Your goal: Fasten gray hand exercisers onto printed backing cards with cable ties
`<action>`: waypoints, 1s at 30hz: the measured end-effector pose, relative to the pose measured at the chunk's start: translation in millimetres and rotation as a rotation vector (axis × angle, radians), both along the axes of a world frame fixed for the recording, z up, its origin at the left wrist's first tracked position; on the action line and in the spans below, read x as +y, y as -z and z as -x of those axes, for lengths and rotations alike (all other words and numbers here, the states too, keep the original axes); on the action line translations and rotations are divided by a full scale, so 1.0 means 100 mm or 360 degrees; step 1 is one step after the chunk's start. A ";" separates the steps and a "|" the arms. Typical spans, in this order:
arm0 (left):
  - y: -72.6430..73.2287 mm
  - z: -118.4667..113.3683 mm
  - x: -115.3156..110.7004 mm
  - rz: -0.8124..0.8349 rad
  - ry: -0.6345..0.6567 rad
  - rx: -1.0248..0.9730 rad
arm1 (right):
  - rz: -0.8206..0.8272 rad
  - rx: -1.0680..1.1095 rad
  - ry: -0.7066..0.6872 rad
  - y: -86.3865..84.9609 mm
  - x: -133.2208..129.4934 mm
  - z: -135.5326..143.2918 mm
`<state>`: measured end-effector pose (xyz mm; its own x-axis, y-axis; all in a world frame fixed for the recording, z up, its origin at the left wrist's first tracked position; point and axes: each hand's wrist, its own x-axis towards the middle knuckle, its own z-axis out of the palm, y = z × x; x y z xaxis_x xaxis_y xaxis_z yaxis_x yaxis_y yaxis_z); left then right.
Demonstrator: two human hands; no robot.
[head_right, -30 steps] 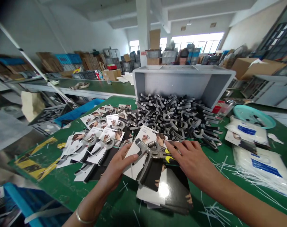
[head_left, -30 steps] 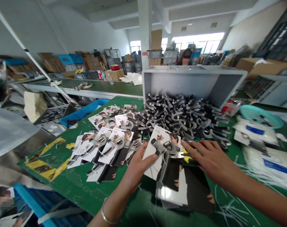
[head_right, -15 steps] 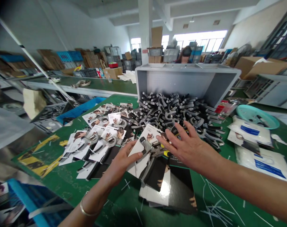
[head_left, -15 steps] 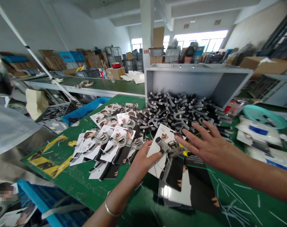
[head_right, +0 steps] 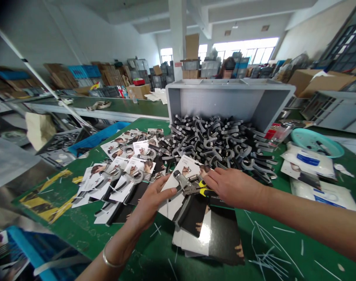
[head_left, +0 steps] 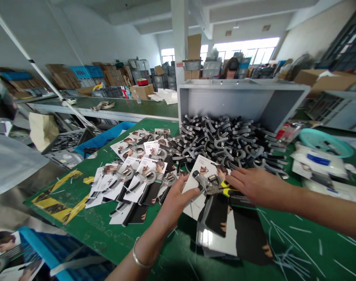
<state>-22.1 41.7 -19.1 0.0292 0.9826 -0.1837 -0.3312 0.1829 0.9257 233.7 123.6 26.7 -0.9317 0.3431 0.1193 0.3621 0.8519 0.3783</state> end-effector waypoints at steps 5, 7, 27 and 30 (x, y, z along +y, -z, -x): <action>0.09 0.03 0.03 0.0065 -0.0126 -0.0212 | 0.0358 0.0190 -0.0193 0.12 -0.39 -0.03; 0.11 0.03 0.03 0.0019 -0.0188 -0.0210 | 0.0264 0.0261 -0.0259 0.12 -0.47 -0.02; 0.18 -0.17 -0.01 -0.0049 -0.0120 -0.0170 | 0.0057 0.0265 -0.0012 0.38 -0.21 0.16; 0.23 -0.19 -0.01 -0.0109 -0.0119 -0.0145 | 0.0157 0.0387 -0.0117 0.44 -0.19 0.15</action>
<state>-3.3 40.3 -42.1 -0.0310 0.9927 -0.1162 -0.4247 0.0922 0.9006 218.5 104.6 -17.3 -0.9026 0.2966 0.3121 0.3681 0.9077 0.2018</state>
